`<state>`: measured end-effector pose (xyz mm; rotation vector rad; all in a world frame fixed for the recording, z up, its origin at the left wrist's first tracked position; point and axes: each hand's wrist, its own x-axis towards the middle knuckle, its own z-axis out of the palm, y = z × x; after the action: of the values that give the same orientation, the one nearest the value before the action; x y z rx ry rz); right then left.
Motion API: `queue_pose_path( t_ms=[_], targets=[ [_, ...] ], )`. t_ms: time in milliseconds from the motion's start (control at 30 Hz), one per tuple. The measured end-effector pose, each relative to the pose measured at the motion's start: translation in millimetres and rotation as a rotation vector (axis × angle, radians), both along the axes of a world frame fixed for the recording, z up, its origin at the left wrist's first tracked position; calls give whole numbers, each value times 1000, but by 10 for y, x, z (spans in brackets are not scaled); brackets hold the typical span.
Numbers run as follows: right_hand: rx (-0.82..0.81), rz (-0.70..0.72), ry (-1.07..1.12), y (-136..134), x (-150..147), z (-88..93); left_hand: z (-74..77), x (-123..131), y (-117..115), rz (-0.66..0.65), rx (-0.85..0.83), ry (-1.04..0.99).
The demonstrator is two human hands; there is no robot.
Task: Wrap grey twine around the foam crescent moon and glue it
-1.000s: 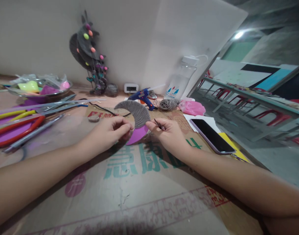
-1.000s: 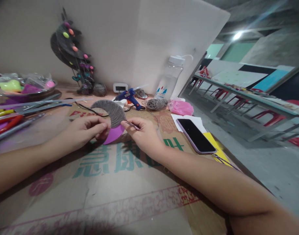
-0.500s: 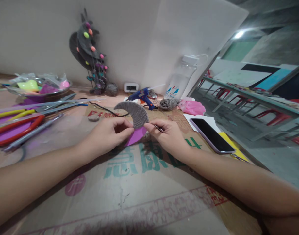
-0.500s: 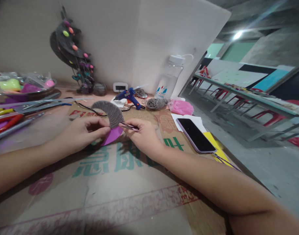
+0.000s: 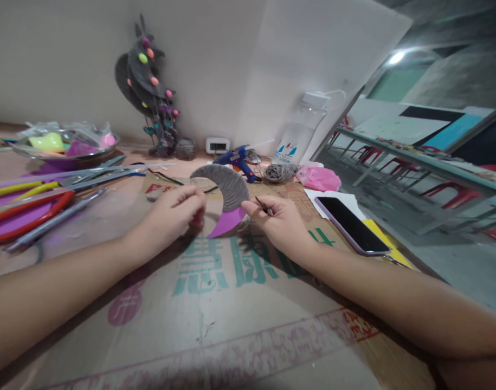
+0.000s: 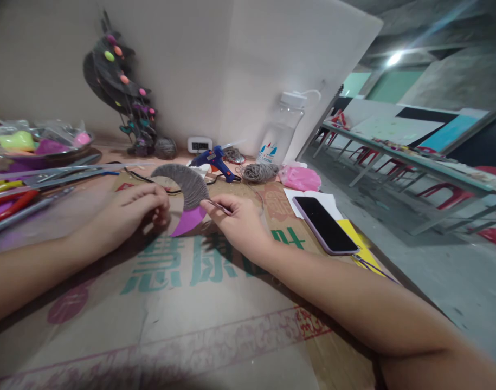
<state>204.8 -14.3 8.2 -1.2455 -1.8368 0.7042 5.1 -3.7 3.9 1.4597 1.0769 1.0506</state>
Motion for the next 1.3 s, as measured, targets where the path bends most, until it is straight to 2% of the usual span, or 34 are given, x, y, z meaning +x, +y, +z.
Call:
queue_pose_path(
  t_ms=[100,167,333,433,533,733,1067,1300],
  targets=[
    [-48,-4,44,25,11,-5,41,1,33,168,-112,-141],
    [-91,-8,71,33,8,-7,49,6,43,192,-105,-154],
    [-142,58,117,33,-5,-15,4,20,2,13,167,115],
    [-162,79,125,26,-9,-18,-21,17,-25,-110,262,297],
    [-169,104,112,20,-16,-17,-25,5,-34,-131,333,438],
    [-190,133,154,17,-40,-12,-18,-11,-39,-175,363,437],
    [-227,159,241,44,-25,-24,-16,-17,-43,-184,277,276],
    [-334,216,221,26,-56,-41,-33,-32,15,-114,-11,155]
  ],
)
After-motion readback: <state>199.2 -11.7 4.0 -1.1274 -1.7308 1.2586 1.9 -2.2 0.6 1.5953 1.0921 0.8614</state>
